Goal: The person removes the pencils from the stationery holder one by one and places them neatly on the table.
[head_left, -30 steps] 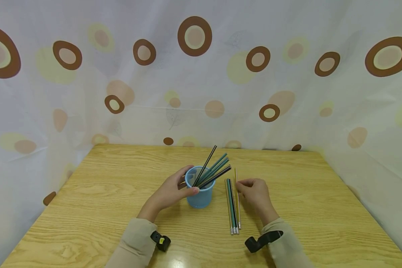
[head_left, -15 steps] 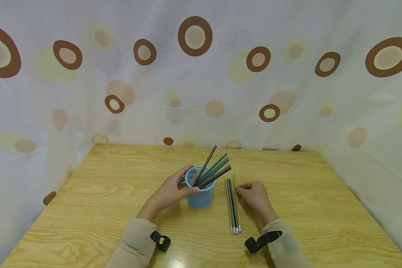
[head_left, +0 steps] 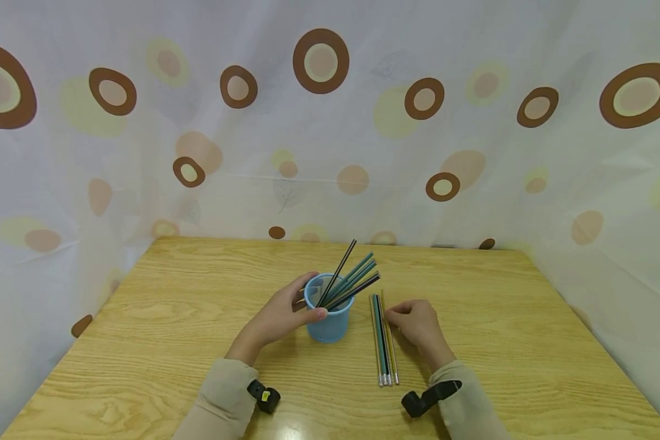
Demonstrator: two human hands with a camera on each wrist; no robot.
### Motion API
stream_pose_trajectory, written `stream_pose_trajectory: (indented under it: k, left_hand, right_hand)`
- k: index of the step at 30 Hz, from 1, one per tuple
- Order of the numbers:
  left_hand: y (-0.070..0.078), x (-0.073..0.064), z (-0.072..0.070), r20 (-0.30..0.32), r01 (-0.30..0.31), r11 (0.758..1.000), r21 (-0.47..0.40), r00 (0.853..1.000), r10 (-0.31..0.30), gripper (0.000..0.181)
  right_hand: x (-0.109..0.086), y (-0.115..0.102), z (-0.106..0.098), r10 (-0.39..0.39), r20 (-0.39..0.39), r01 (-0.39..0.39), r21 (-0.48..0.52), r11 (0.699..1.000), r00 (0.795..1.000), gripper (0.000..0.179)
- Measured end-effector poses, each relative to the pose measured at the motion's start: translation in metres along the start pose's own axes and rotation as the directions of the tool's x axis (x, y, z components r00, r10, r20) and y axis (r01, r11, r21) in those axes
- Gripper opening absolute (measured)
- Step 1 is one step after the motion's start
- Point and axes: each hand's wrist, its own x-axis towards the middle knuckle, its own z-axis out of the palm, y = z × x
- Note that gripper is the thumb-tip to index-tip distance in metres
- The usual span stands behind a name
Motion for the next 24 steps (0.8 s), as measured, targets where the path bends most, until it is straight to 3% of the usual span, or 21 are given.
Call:
stream_pose_trajectory:
  k: [24]
  left_hand:
    - [0.0002,0.0004,0.0002,0.009,-0.009,1.0,-0.008,1.0,0.009,0.082]
  right_hand:
    - [0.0001,0.0016,0.0029,-0.039,-0.027,0.036,-0.094,0.995,0.999,0.013]
